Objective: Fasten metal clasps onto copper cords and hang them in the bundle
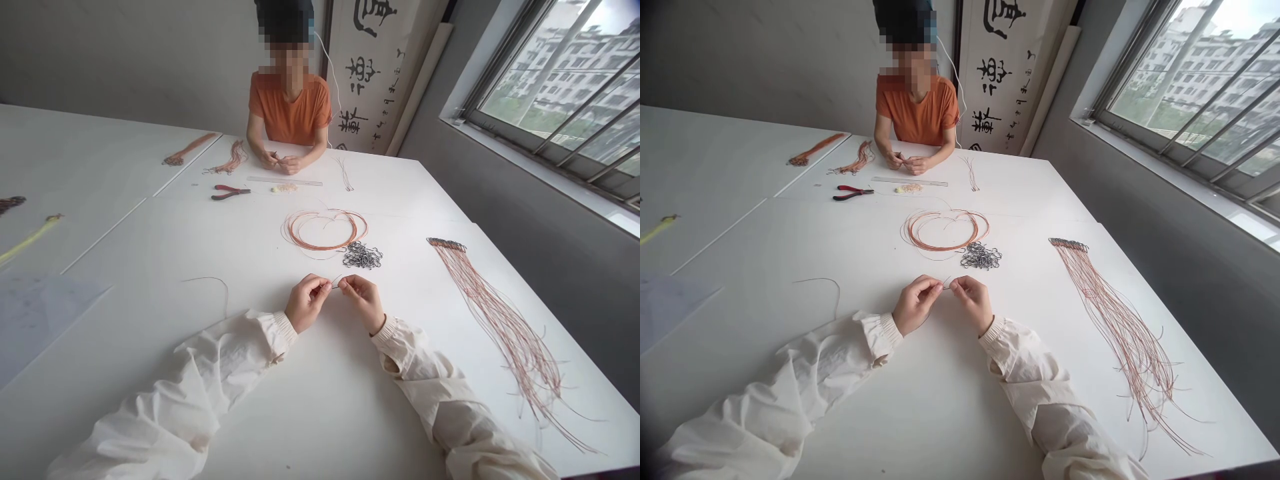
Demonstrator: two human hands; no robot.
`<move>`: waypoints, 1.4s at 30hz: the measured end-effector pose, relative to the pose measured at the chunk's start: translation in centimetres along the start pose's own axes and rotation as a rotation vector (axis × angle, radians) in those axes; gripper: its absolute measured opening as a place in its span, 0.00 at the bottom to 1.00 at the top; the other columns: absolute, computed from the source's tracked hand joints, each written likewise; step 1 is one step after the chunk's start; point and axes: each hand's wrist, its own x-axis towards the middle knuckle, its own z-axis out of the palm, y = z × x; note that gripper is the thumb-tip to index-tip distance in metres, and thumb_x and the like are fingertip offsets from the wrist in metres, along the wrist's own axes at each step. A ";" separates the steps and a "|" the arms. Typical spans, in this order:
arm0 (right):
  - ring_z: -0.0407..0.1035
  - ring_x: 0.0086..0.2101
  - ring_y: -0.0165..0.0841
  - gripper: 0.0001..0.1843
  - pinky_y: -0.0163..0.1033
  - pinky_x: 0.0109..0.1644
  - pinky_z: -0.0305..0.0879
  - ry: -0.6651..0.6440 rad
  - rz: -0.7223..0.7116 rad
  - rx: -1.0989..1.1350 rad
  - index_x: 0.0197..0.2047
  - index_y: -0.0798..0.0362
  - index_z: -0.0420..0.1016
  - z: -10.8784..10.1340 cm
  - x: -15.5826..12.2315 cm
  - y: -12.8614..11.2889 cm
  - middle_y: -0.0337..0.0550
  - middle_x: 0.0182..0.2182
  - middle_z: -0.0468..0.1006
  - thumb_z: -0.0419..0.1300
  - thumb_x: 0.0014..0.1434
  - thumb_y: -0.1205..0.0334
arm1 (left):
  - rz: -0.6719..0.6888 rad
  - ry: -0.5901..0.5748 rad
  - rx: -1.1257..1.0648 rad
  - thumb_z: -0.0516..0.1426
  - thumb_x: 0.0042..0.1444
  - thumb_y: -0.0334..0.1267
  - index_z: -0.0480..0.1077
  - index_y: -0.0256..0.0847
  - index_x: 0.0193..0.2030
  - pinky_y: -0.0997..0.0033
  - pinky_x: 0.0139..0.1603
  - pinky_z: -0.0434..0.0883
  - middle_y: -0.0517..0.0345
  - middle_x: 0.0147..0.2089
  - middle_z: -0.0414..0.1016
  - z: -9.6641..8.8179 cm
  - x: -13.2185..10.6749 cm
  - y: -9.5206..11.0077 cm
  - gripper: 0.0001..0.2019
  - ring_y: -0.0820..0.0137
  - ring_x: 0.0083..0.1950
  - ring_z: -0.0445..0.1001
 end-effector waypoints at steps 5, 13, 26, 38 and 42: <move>0.66 0.26 0.31 0.18 0.38 0.34 0.65 0.007 0.059 0.158 0.33 0.54 0.73 0.6 -0.4 -0.5 0.40 0.23 0.72 0.62 0.57 0.46 | 0.011 -0.014 0.041 0.51 0.65 0.42 0.71 0.38 0.35 0.71 0.37 0.66 0.55 0.35 0.69 -0.1 0.0 0.3 0.13 0.70 0.34 0.67; 0.73 0.31 0.35 0.16 0.43 0.40 0.71 -0.013 0.074 0.229 0.37 0.53 0.74 0.8 -1.0 -0.6 0.44 0.29 0.79 0.65 0.55 0.49 | -0.011 -0.053 0.077 0.47 0.67 0.45 0.68 0.39 0.36 0.72 0.35 0.65 0.56 0.34 0.68 -0.1 -0.1 -0.2 0.15 0.70 0.32 0.66; 0.72 0.33 0.36 0.07 0.41 0.42 0.69 -0.005 -0.186 -0.361 0.37 0.51 0.75 0.5 -1.8 0.3 0.44 0.32 0.79 0.58 0.61 0.59 | -0.011 -0.033 0.127 0.47 0.67 0.45 0.67 0.39 0.36 0.70 0.36 0.64 0.56 0.33 0.68 0.1 -0.1 -0.9 0.15 0.69 0.32 0.66; 0.72 0.40 0.38 0.07 0.43 0.46 0.67 0.151 -0.187 -0.360 0.37 0.51 0.74 -0.4 -0.8 1.2 0.46 0.38 0.78 0.56 0.62 0.59 | -0.100 -0.032 0.061 0.51 0.64 0.45 0.69 0.39 0.34 0.71 0.34 0.68 0.56 0.32 0.71 0.0 -0.4 -0.2 0.13 0.69 0.31 0.70; 0.71 0.36 0.38 0.08 0.43 0.43 0.67 0.208 -0.181 -0.304 0.37 0.51 0.74 -1.7 -0.4 0.2 0.45 0.34 0.77 0.57 0.63 0.57 | -0.207 -0.112 0.005 0.51 0.64 0.46 0.69 0.39 0.34 0.73 0.26 0.68 0.58 0.31 0.74 -0.1 -0.4 -0.2 0.14 0.74 0.22 0.68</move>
